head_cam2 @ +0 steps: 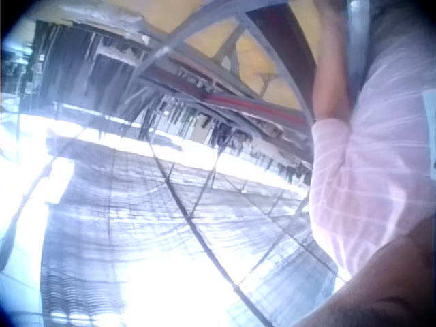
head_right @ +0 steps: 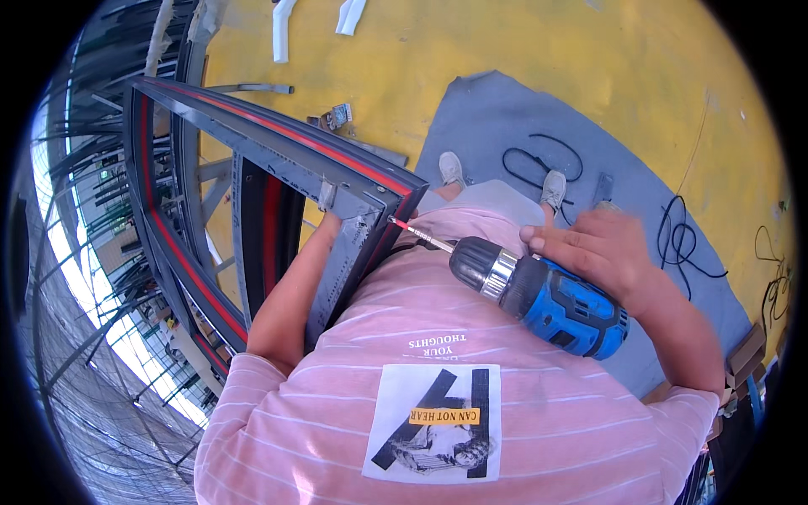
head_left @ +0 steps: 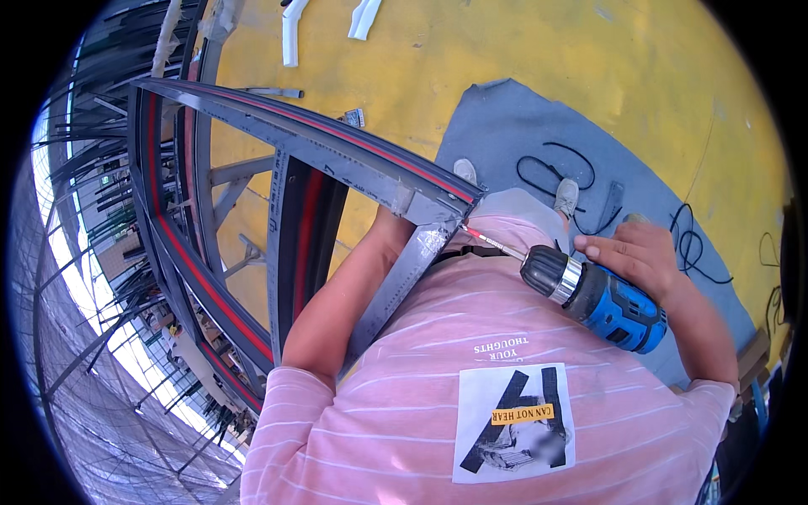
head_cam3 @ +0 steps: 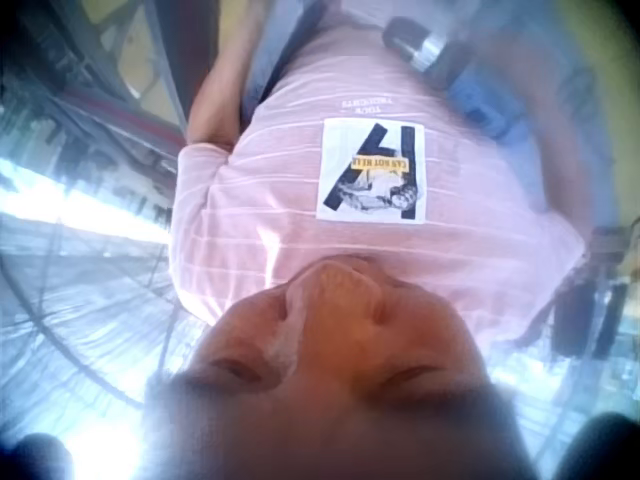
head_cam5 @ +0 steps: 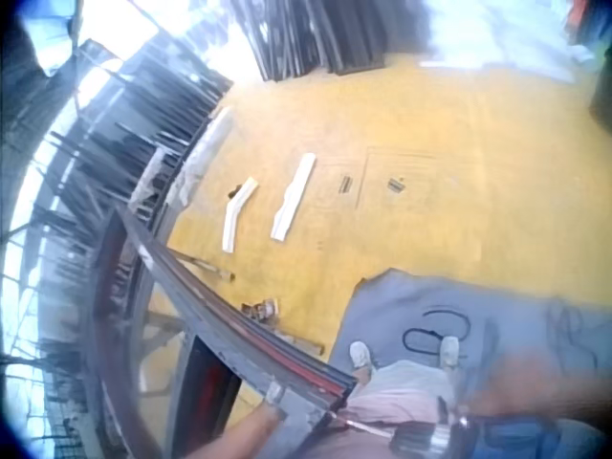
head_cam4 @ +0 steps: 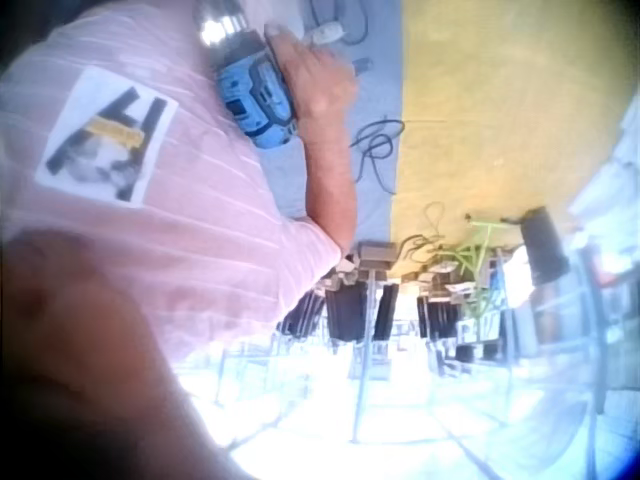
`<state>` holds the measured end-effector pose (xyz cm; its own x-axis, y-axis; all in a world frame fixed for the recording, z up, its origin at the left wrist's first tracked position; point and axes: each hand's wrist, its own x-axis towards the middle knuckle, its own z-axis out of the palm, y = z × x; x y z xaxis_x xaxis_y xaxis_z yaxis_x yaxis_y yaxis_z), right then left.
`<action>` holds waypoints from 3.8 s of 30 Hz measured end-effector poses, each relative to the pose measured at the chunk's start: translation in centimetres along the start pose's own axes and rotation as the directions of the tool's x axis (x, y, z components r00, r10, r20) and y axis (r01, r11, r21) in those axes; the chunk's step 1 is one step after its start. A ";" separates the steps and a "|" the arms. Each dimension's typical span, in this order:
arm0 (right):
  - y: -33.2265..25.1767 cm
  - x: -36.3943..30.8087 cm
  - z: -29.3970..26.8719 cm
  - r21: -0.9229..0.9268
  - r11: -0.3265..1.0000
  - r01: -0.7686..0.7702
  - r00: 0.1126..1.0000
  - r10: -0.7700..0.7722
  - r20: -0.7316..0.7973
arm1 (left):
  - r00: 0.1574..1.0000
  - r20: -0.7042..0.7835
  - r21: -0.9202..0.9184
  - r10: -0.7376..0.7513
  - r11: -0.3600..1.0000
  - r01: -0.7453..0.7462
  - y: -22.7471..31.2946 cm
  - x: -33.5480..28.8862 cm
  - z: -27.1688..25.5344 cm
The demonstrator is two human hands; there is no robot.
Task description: The person uses a power drill to drive screws into the corners of a large metal frame, using an L-square to check the alignment before drilling each screw.
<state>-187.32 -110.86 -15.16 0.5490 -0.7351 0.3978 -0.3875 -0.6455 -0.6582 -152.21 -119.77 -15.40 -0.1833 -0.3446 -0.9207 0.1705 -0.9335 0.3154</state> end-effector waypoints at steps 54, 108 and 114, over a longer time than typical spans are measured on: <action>-3.3 -1.5 3.2 0.184 0.683 -0.707 0.675 0.573 0.465 | 0.799 -0.242 0.538 0.550 0.762 -0.362 14.2 -8.7 -8.7; -0.7 -2.1 -4.1 0.204 0.801 -0.563 0.819 0.509 0.264 | 0.173 -0.143 0.990 0.974 0.139 0.034 -4.8 -9.7 9.5; 1.4 -0.1 -5.0 0.274 0.735 -0.621 0.771 0.507 0.386 | 0.279 -0.066 0.986 0.958 0.019 0.165 -4.4 -9.6 9.4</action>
<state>-191.62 -112.69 -12.92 0.5123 -0.8139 -0.2741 -0.4226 0.0389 -0.9055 -160.26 -113.35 -5.82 0.1757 -0.9840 0.0304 -0.9816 -0.1728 0.0809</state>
